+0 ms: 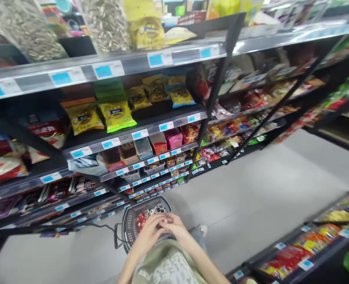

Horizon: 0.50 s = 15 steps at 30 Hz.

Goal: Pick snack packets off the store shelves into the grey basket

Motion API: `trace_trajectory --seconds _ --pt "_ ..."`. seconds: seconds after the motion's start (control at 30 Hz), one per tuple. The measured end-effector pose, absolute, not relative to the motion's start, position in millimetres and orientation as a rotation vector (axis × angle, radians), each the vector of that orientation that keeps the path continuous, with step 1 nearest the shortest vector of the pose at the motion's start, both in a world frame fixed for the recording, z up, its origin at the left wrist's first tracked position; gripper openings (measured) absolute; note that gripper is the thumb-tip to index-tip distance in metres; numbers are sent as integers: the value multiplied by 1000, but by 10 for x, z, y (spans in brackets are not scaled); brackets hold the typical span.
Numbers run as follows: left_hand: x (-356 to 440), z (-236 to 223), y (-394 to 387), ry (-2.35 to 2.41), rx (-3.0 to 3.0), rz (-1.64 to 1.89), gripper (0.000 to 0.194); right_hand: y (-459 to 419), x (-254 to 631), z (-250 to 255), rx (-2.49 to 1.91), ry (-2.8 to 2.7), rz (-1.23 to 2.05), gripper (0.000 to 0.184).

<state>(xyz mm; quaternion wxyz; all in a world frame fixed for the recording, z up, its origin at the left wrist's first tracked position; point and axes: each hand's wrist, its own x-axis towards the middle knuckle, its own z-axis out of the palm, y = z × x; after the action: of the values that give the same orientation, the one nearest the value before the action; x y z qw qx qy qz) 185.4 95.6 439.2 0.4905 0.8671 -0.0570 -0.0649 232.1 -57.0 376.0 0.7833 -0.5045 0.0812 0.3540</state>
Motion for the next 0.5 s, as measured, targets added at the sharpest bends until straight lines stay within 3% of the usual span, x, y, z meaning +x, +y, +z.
trace_trajectory --seconds 0.23,0.5 --pt "2034 4301 685 -513 2136 -377 52 -1102 2055 3749 -919 417 642 52" --pt "1802 4230 824 -373 2243 -166 51 -935 2105 3802 -869 284 668 34"
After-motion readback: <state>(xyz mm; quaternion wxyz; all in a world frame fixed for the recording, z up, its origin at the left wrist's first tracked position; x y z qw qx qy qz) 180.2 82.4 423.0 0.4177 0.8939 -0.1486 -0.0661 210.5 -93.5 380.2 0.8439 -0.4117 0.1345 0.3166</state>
